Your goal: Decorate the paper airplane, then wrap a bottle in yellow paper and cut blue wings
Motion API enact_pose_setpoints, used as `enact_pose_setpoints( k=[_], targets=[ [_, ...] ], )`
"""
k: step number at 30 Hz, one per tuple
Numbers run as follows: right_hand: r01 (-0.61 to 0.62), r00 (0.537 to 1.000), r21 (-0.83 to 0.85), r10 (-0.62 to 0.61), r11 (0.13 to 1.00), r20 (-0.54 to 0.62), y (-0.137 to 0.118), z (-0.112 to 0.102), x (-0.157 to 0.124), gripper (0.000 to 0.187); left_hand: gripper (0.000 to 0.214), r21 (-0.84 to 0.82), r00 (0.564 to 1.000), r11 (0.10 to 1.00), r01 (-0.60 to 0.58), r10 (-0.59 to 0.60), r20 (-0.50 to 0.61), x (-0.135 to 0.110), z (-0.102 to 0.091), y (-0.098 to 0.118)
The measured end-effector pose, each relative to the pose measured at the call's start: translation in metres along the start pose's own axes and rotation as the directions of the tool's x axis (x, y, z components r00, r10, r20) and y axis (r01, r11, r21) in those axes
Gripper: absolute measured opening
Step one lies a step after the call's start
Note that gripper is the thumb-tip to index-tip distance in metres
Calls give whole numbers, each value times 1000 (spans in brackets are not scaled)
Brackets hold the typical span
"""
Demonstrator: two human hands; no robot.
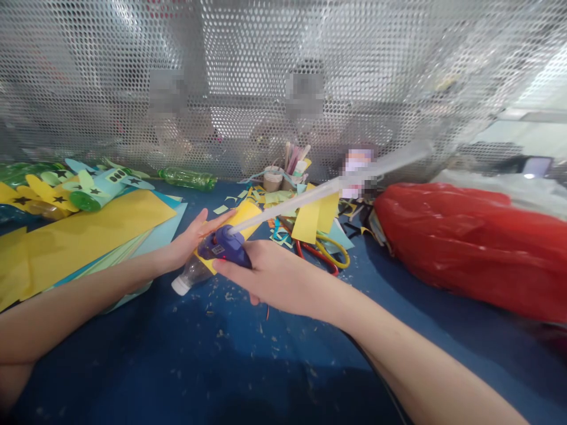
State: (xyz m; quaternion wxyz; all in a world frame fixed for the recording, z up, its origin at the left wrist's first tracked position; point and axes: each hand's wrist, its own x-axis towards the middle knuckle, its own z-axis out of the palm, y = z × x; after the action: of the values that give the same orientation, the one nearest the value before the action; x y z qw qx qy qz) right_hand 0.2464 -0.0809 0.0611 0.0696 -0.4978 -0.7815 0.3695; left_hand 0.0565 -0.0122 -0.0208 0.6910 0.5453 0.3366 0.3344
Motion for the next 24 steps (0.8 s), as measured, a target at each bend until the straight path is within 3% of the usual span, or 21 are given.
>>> enact_pose_setpoints(
  k=[12,16,19,24],
  targets=[
    [12,994,-73,-20,997,-107,5,-8,-1,52,68,8,999,1000,-21,20,35,4,-6,-9],
    [-43,986,-114,23,993,-167,9,-20,-1,48,56,12,996,997,-77,76,49,6,-8,-13],
    [-100,977,-50,89,994,-195,12,-31,-4,48,52,-3,996,997,-76,76,39,6,-8,-14],
    [-61,934,54,76,997,-349,21,-60,-17,46,53,64,1000,998,-19,19,-13,6,-8,-11]
  ],
)
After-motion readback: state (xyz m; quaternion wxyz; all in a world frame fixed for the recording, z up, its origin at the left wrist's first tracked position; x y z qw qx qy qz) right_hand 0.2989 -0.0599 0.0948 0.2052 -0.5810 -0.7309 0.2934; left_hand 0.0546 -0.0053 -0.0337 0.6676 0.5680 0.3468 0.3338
